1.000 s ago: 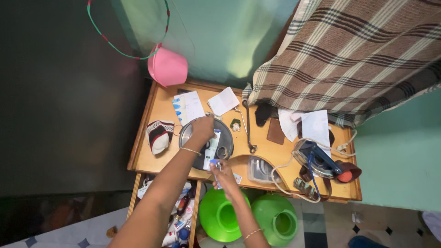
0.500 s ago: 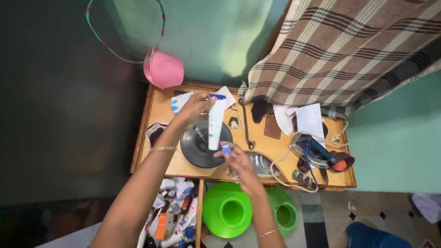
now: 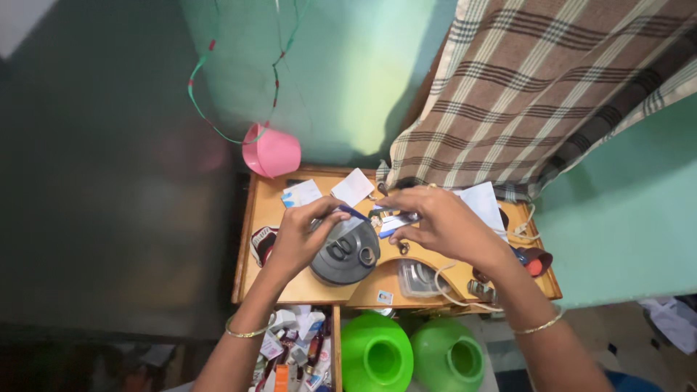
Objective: The person attempts to repair a white tube by cutting its top with scissors, inserting a metal clip, and then wrapping the top with blue tape. The person uses scissors and tape to modify the tube's opening.
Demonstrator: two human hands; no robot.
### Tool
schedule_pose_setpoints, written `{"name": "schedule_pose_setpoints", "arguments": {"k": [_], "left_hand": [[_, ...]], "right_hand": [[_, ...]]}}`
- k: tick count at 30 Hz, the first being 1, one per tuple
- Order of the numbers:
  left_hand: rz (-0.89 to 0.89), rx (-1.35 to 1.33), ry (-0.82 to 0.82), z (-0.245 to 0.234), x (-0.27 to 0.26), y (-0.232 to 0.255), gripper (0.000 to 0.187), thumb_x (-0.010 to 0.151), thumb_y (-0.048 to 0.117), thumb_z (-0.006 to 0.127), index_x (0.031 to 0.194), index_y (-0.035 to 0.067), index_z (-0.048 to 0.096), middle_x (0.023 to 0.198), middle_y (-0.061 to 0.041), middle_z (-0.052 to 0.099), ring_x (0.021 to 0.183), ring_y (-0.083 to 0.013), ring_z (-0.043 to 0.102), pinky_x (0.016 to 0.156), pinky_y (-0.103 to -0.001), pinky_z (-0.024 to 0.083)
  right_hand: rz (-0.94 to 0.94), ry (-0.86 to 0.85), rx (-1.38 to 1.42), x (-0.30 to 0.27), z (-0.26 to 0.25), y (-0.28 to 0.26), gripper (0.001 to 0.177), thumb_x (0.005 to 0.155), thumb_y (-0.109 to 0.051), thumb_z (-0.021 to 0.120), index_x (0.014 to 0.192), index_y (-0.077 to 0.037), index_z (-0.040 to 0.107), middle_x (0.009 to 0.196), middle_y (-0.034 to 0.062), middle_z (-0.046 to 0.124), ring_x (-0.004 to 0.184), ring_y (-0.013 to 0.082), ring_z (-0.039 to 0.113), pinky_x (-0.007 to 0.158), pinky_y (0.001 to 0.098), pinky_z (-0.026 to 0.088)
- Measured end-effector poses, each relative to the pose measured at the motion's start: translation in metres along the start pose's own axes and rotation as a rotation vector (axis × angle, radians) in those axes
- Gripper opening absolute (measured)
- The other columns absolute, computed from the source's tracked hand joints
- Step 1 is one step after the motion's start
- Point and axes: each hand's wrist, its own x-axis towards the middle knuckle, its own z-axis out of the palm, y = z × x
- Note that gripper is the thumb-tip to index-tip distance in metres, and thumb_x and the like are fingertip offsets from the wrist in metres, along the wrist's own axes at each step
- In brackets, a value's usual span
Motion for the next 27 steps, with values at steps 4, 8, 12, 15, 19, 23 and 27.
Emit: {"name": "schedule_pose_setpoints", "arguments": {"k": [4, 8, 12, 15, 19, 23, 27], "left_hand": [[0.085, 0.073, -0.014, -0.014, -0.008, 0.014, 0.01, 0.092, 0.008, 0.072, 0.101, 0.003, 0.072, 0.085, -0.012, 0.074, 0.074, -0.0224, 0.074, 0.068, -0.033, 0.056], [0.166, 0.187, 0.038, -0.02, -0.014, 0.026, 0.01, 0.092, 0.008, 0.072, 0.102, 0.006, 0.071, 0.085, -0.013, 0.073, 0.076, -0.0289, 0.073, 0.066, -0.037, 0.055], [0.276, 0.282, 0.098, -0.02, -0.02, 0.029, 0.013, 0.091, 0.01, 0.073, 0.102, 0.007, 0.068, 0.086, -0.012, 0.072, 0.078, -0.0295, 0.072, 0.066, -0.04, 0.054], [0.282, 0.356, 0.1, -0.021, -0.023, 0.03, 0.013, 0.09, 0.011, 0.074, 0.101, 0.009, 0.068, 0.082, -0.011, 0.071, 0.075, -0.0294, 0.071, 0.064, -0.042, 0.053], [0.286, 0.361, 0.113, -0.022, -0.026, 0.035, 0.012, 0.09, 0.011, 0.073, 0.102, 0.01, 0.068, 0.08, -0.01, 0.071, 0.073, -0.028, 0.072, 0.063, -0.042, 0.053], [0.281, 0.356, 0.087, -0.018, -0.025, 0.041, 0.012, 0.091, 0.014, 0.074, 0.097, 0.008, 0.066, 0.077, -0.012, 0.07, 0.071, -0.0297, 0.071, 0.061, -0.043, 0.052], [0.283, 0.331, 0.086, -0.016, -0.024, 0.044, 0.012, 0.093, 0.015, 0.073, 0.097, 0.007, 0.065, 0.077, -0.013, 0.069, 0.07, -0.0311, 0.07, 0.06, -0.044, 0.051]], "right_hand": [[-0.031, -0.041, -0.077, 0.014, -0.01, -0.026, 0.054, 0.068, -0.018, 0.086, 0.12, -0.008, 0.07, 0.107, 0.0096, 0.074, 0.096, 0.0324, 0.068, 0.081, 0.044, 0.053], [-0.087, -0.056, -0.151, 0.018, -0.011, -0.048, 0.053, 0.067, -0.018, 0.085, 0.118, -0.008, 0.07, 0.108, 0.0079, 0.073, 0.1, 0.0315, 0.066, 0.084, 0.0442, 0.051], [-0.106, -0.061, -0.331, 0.017, -0.008, -0.06, 0.056, 0.066, -0.021, 0.084, 0.119, -0.009, 0.068, 0.105, 0.006, 0.071, 0.099, 0.0289, 0.065, 0.082, 0.0442, 0.049], [-0.132, -0.064, -0.46, 0.016, -0.003, -0.065, 0.058, 0.067, -0.024, 0.084, 0.12, -0.008, 0.066, 0.104, 0.0059, 0.069, 0.098, 0.0266, 0.065, 0.078, 0.043, 0.047], [-0.149, -0.078, -0.521, 0.012, -0.004, -0.073, 0.059, 0.068, -0.023, 0.083, 0.12, -0.006, 0.065, 0.103, 0.0076, 0.068, 0.096, 0.0265, 0.065, 0.076, 0.0424, 0.047], [-0.144, -0.085, -0.538, 0.012, -0.004, -0.079, 0.053, 0.068, -0.019, 0.083, 0.116, -0.005, 0.065, 0.099, 0.0082, 0.067, 0.094, 0.0271, 0.065, 0.076, 0.0425, 0.047], [-0.132, -0.085, -0.555, 0.012, -0.003, -0.082, 0.049, 0.067, -0.019, 0.083, 0.11, -0.004, 0.065, 0.095, 0.0086, 0.067, 0.093, 0.0279, 0.065, 0.076, 0.0427, 0.047]]}}
